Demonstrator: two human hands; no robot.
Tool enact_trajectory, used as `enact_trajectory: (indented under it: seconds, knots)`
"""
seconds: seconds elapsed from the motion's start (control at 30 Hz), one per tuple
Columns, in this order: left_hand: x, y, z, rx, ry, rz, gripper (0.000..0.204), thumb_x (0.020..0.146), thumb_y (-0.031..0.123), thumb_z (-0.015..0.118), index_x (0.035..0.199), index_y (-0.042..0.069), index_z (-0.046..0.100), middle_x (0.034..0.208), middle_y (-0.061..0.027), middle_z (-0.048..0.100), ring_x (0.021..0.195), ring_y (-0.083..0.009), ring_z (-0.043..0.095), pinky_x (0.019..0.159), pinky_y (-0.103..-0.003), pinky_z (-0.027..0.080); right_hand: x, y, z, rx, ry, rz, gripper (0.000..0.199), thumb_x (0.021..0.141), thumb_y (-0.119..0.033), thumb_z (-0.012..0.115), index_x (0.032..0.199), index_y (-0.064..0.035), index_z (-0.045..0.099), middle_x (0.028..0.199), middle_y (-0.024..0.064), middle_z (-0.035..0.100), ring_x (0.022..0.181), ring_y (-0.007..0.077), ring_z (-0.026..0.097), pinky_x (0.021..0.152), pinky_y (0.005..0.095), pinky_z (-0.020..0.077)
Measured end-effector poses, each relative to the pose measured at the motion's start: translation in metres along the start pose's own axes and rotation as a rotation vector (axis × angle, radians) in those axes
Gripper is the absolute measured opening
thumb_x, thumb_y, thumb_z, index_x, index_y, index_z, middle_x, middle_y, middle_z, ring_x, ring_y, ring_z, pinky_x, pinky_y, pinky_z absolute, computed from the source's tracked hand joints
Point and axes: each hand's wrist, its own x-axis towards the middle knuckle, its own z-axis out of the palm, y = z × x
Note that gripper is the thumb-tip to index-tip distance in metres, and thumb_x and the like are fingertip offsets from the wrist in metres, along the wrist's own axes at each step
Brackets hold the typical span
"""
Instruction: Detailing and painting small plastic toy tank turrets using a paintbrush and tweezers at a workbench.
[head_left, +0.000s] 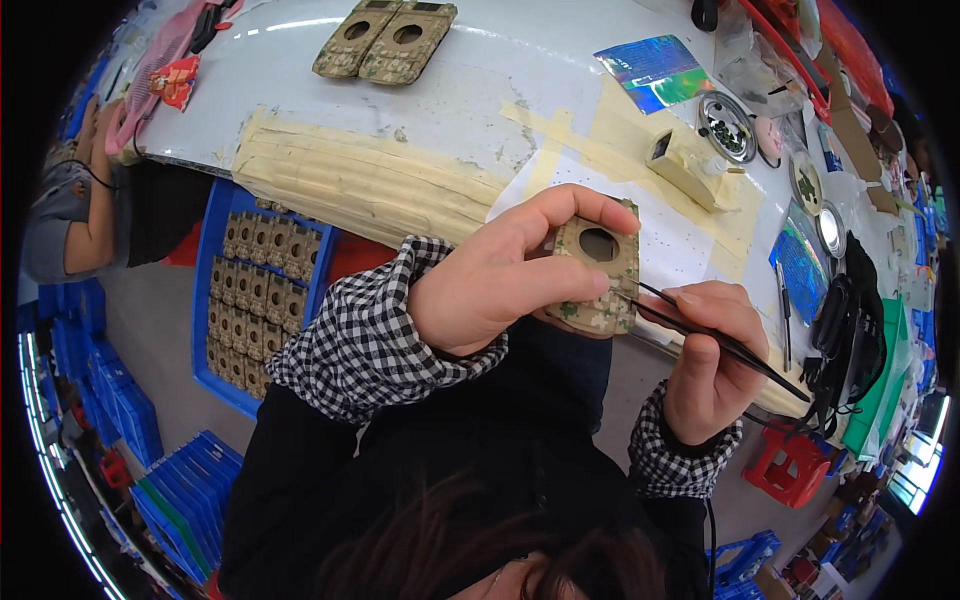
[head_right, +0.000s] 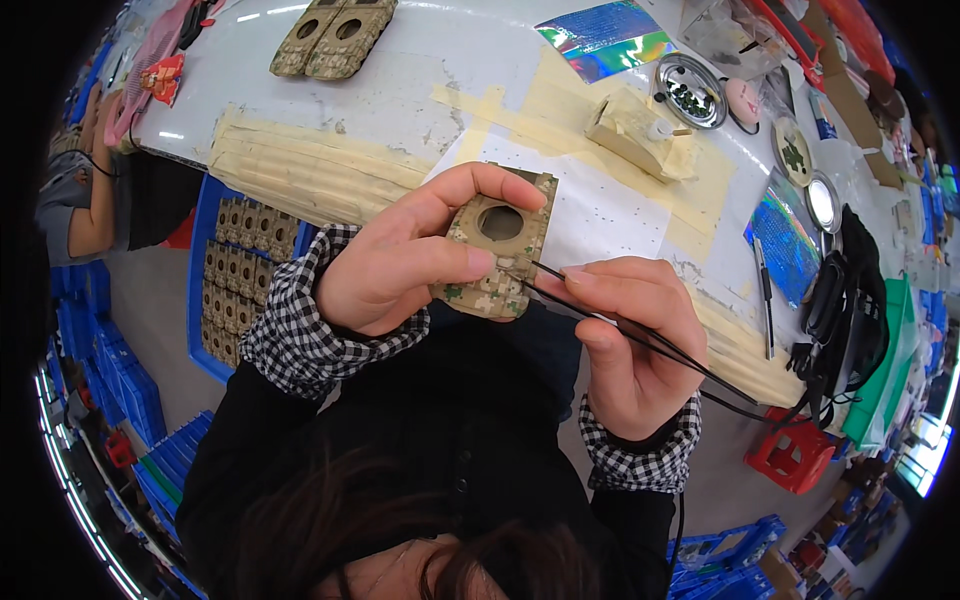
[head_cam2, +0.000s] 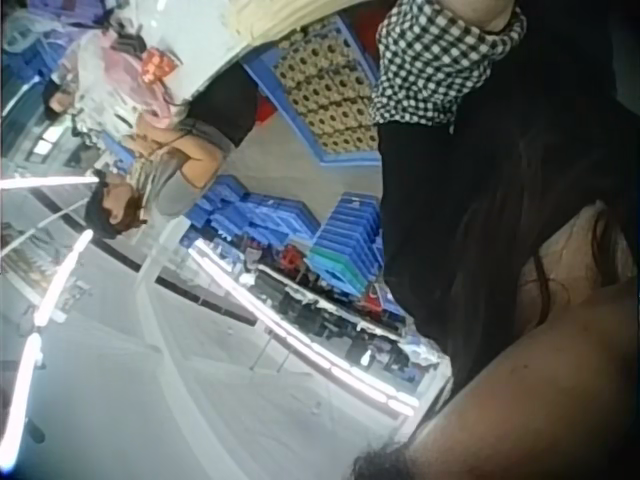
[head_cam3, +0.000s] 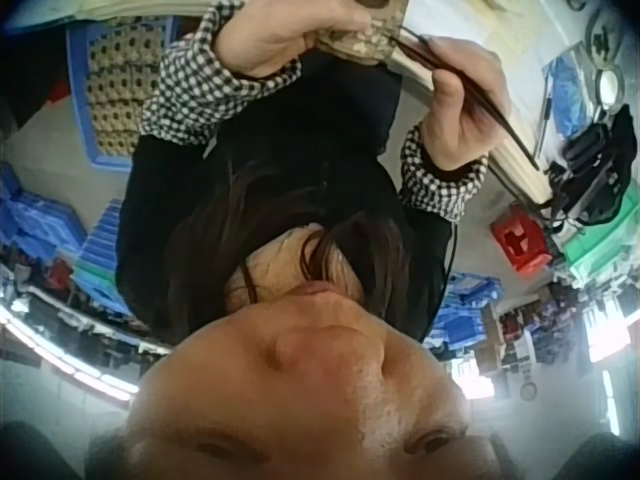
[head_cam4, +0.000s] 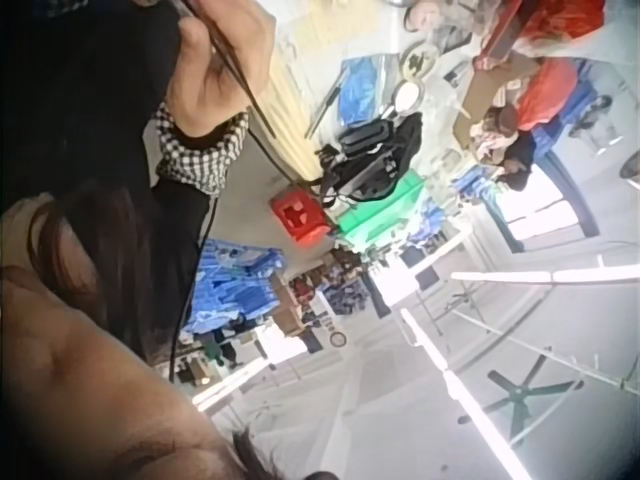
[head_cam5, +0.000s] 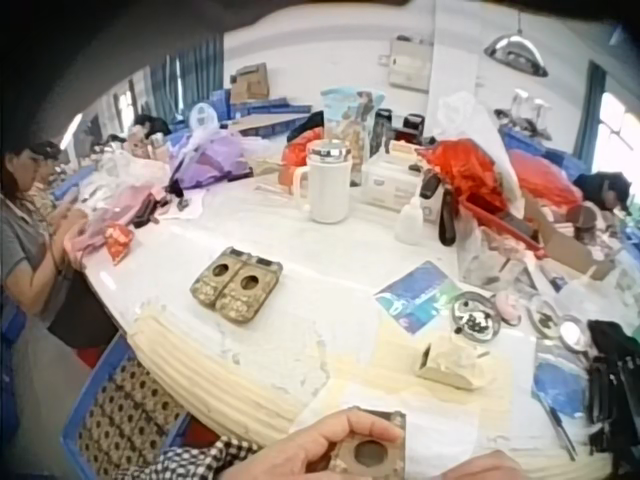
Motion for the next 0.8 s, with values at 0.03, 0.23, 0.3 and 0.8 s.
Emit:
enact_trajectory:
  seconds: [0.03, 0.23, 0.3, 0.8]
  knots:
    - [0.0004, -0.0004, -0.0007, 0.008, 0.003, 0.000, 0.045, 0.083, 0.006, 0.054, 0.125, 0.000, 0.041, 0.113, -0.0098, 0.051, 0.102, -0.0159, 0.054, 0.084, -0.031, 0.050, 0.0002, -0.0005, 0.0015, 0.019, 0.009, 0.010, 0.026, 0.088, -0.018, 0.062, 0.100, 0.0057, 0.060, 0.095, 0.0163, 0.059, 0.085, 0.0205, 0.060, 0.076, 0.0278, 0.0509]
    - [0.0004, -0.0001, -0.0005, 0.004, 0.006, -0.010, 0.045, 0.083, 0.006, 0.054, 0.125, 0.000, 0.041, 0.113, -0.0098, 0.051, 0.103, -0.0159, 0.054, 0.083, -0.030, 0.051, 0.0010, -0.0016, 0.0065, -0.060, 0.042, 0.011, 0.030, 0.092, -0.025, 0.056, 0.096, 0.0050, 0.057, 0.089, 0.0161, 0.058, 0.080, 0.0207, 0.059, 0.070, 0.0284, 0.0528]
    - [-0.0003, 0.0004, -0.0004, 0.003, 0.009, -0.011, 0.044, 0.083, 0.006, 0.053, 0.125, 0.000, 0.041, 0.113, -0.0097, 0.050, 0.103, -0.0161, 0.055, 0.083, -0.030, 0.051, 0.0008, -0.0010, 0.0051, -0.031, 0.034, 0.020, 0.028, 0.090, -0.022, 0.057, 0.097, 0.0050, 0.058, 0.091, 0.0159, 0.058, 0.082, 0.0203, 0.059, 0.072, 0.0279, 0.0517]
    - [0.0001, 0.0026, 0.0004, -0.072, 0.005, -0.030, 0.045, 0.089, 0.018, 0.049, 0.128, 0.000, 0.039, 0.112, -0.0101, 0.052, 0.098, -0.0168, 0.058, 0.079, -0.033, 0.052, -0.0006, -0.0003, 0.0041, -0.018, 0.043, 0.037, 0.026, 0.090, -0.019, 0.059, 0.097, 0.0053, 0.059, 0.092, 0.0158, 0.058, 0.084, 0.0204, 0.059, 0.073, 0.0286, 0.0511]
